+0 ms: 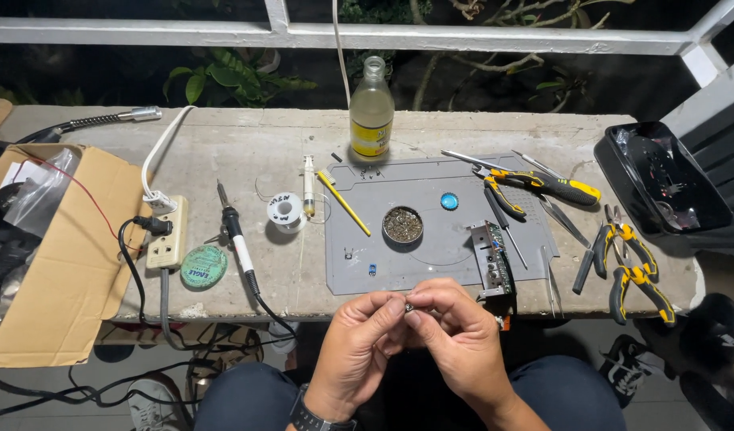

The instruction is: Applying flux and solder to the pins of small electronic components at a repair bench to prepare them for soldering.

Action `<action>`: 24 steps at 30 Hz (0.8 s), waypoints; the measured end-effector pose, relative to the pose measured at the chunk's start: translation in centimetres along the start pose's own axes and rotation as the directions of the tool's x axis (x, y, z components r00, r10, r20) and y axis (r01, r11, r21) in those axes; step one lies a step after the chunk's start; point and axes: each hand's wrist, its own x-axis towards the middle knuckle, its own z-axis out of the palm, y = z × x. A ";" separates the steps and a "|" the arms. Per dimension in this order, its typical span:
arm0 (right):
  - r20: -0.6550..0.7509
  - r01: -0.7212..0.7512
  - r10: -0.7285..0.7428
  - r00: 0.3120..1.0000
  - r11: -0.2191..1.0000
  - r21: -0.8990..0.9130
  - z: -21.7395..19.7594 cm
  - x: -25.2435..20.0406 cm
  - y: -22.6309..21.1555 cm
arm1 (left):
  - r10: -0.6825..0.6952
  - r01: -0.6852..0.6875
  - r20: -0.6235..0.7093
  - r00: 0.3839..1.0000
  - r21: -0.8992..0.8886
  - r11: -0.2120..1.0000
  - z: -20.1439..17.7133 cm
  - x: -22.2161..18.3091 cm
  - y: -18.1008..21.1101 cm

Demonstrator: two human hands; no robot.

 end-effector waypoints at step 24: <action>0.006 -0.017 0.018 1.000 0.994 -0.111 0.0 0.2 -0.4 | 0.052 -0.039 -0.068 0.996 0.175 0.984 1.0 -0.5 1.8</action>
